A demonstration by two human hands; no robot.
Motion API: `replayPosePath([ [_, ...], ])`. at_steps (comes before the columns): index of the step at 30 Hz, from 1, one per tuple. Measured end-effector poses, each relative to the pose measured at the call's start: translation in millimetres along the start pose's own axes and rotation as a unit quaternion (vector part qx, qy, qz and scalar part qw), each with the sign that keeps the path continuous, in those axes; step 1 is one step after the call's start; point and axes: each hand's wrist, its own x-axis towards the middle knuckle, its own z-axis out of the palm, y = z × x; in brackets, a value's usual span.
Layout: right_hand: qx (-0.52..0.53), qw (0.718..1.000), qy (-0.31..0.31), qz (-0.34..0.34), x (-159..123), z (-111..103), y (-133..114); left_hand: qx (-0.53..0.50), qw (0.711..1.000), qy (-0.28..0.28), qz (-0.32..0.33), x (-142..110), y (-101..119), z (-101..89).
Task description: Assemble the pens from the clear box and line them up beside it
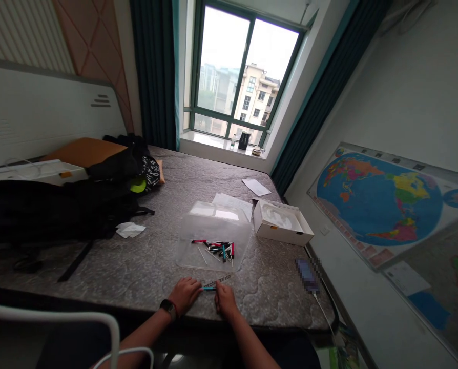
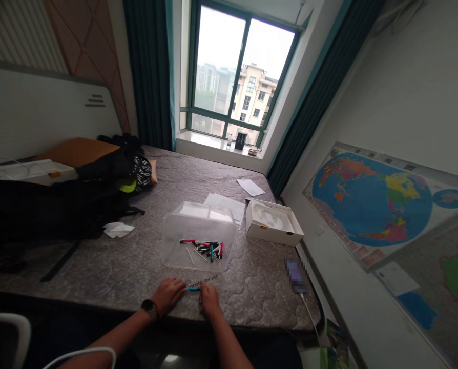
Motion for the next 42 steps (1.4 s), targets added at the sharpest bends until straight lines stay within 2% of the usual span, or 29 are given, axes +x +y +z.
replayPosePath([
  [3,-0.001,1.0,0.008,0.005,-2,1,-1,-0.007,1.0,-0.005,-0.002,3,-2,0.8],
  [8,-0.013,1.0,0.0,-0.008,-2,1,1,-0.041,0.998,0.036,-0.032,-3,-4,13.3],
  [16,0.015,1.0,0.001,-0.026,3,2,11,-0.007,1.0,0.025,-0.004,-3,-5,15.2],
  [21,0.025,0.999,0.001,-0.033,3,2,15,0.005,0.999,0.015,-0.034,-3,-6,21.4],
  [29,0.037,0.997,-0.06,-0.032,0,-9,13,0.003,0.999,0.028,-0.041,-7,0,13.4],
  [32,0.046,0.996,-0.063,-0.048,0,-13,14,0.002,1.0,0.02,-0.012,-6,-1,12.0],
  [35,0.05,0.994,-0.074,-0.063,0,-20,14,0.011,0.999,0.037,0.017,-5,-3,13.5],
  [42,0.017,0.997,-0.034,-0.061,-2,-41,20,0.01,0.998,0.068,0.007,-6,-3,14.8],
])
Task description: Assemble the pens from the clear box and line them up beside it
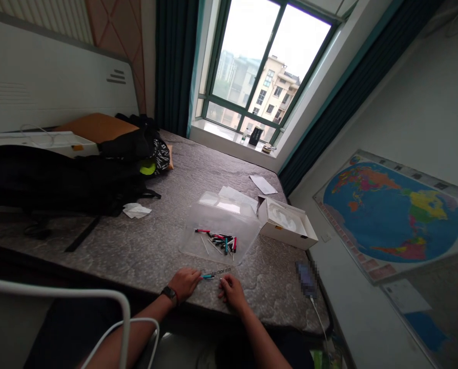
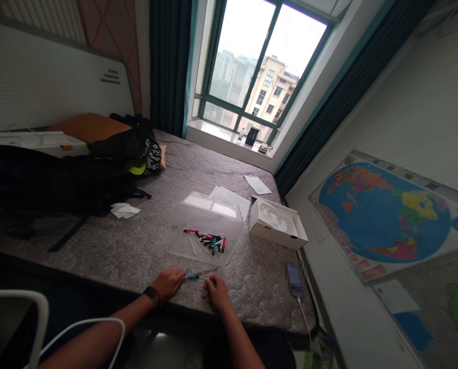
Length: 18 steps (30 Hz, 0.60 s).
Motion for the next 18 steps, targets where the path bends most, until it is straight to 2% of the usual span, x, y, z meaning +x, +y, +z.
replayPosePath([
  [3,-0.017,0.999,-0.038,0.031,1,-6,-8,-0.002,1.0,-0.003,-0.022,0,0,-0.6],
  [5,-0.012,0.996,-0.068,0.057,7,-11,-22,-0.007,0.999,-0.003,-0.033,0,0,-0.3],
  [6,0.008,0.996,-0.064,0.063,11,-14,-31,-0.012,0.999,-0.001,-0.037,0,0,-0.1],
  [7,0.045,0.997,-0.028,0.058,15,-17,-40,-0.017,0.999,0.001,-0.041,0,0,0.0],
  [10,0.14,0.978,0.149,0.027,27,-20,-58,-0.023,0.999,0.004,-0.048,0,0,0.2],
  [11,0.145,0.974,0.173,0.033,29,-18,-59,-0.021,0.999,0.003,-0.05,0,0,0.0],
  [12,0.139,0.975,0.167,0.051,30,-13,-56,-0.018,0.998,0.002,-0.054,-1,1,-0.2],
  [15,0.112,0.987,0.06,0.103,23,10,-38,-0.016,0.998,0.003,-0.057,-1,2,-1.5],
  [18,0.118,0.99,0.033,0.074,15,32,-23,-0.03,0.999,0.007,-0.039,-2,3,-3.9],
])
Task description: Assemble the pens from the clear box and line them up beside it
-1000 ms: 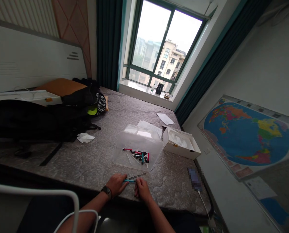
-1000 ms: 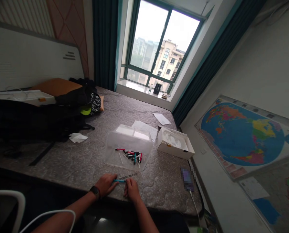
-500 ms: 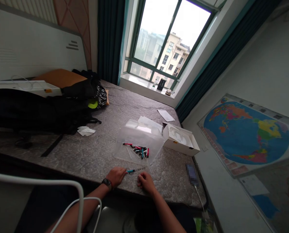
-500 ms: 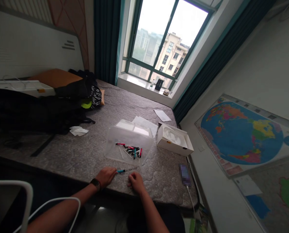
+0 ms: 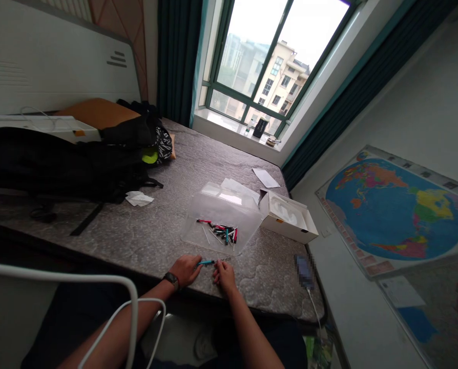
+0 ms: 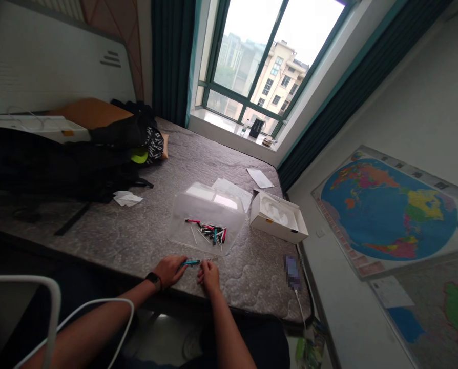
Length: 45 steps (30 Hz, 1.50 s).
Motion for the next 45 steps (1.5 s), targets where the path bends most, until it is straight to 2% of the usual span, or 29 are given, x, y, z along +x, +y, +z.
replayPosePath([
  [3,0.005,1.0,-0.017,-0.012,-2,7,2,-0.016,1.0,-0.002,0.019,0,1,-2.8],
  [8,0.009,1.0,-0.025,-0.004,0,3,-5,-0.017,0.999,-0.007,0.028,2,0,-3.2],
  [14,0.089,0.993,0.07,-0.019,-2,0,-1,-0.064,0.997,0.018,-0.033,-1,0,3.4],
  [17,0.079,0.995,0.044,-0.033,-5,1,-3,-0.098,0.991,0.036,-0.089,-1,11,9.9],
  [19,0.056,0.998,0.002,-0.033,-6,3,-5,-0.156,0.975,0.057,-0.148,5,22,16.1],
  [21,0.039,0.998,-0.045,-0.031,-7,7,-5,-0.249,0.947,0.076,-0.186,15,34,23.2],
  [24,0.052,0.994,-0.098,-0.014,-7,12,-3,-0.39,0.895,0.091,-0.197,30,47,33.1],
  [28,0.125,0.986,-0.107,0.014,-9,14,-2,-0.475,0.849,0.085,-0.213,38,52,39.8],
  [32,0.185,0.974,-0.125,0.035,-14,12,-5,-0.518,0.829,0.041,-0.205,36,47,41.1],
  [36,0.244,0.962,-0.114,0.034,-15,15,-3,-0.572,0.797,-0.021,-0.194,36,35,39.3],
  [41,0.234,0.969,-0.077,0.027,-9,20,4,-0.589,0.788,0.017,-0.182,36,18,32.0],
  [45,0.166,0.982,-0.083,0.036,-5,21,8,-0.588,0.788,0.007,-0.185,29,11,28.5],
])
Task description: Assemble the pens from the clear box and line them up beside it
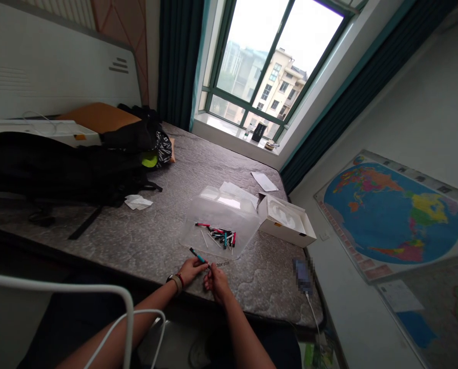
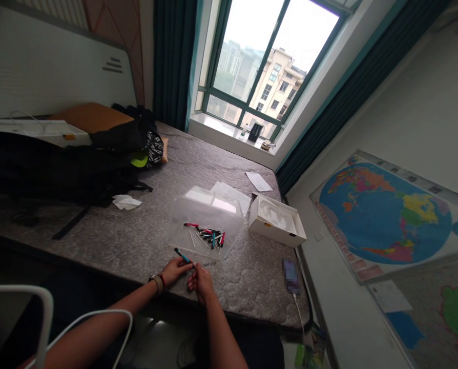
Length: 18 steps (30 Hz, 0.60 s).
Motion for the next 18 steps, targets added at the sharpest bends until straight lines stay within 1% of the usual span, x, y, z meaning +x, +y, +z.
replayPosePath([
  [3,-0.024,1.0,-0.015,0.006,1,-1,1,0.027,1.0,-0.005,-0.001,-5,1,-2.1],
  [7,-0.014,0.999,0.023,-0.02,-1,2,0,0.099,0.995,0.028,0.008,-10,5,1.2],
  [9,-0.02,0.999,0.038,-0.026,-2,3,-1,0.114,0.993,0.038,0.005,-11,7,4.1],
  [13,-0.033,0.998,0.037,-0.037,-6,4,-3,0.103,0.994,0.042,-0.025,-11,11,9.2],
  [15,-0.028,0.998,0.028,-0.041,-6,3,-2,0.089,0.994,0.033,-0.046,-10,13,10.7],
  [18,-0.012,0.999,0.005,-0.04,-6,2,-1,0.078,0.995,0.022,-0.053,-9,15,11.6],
])
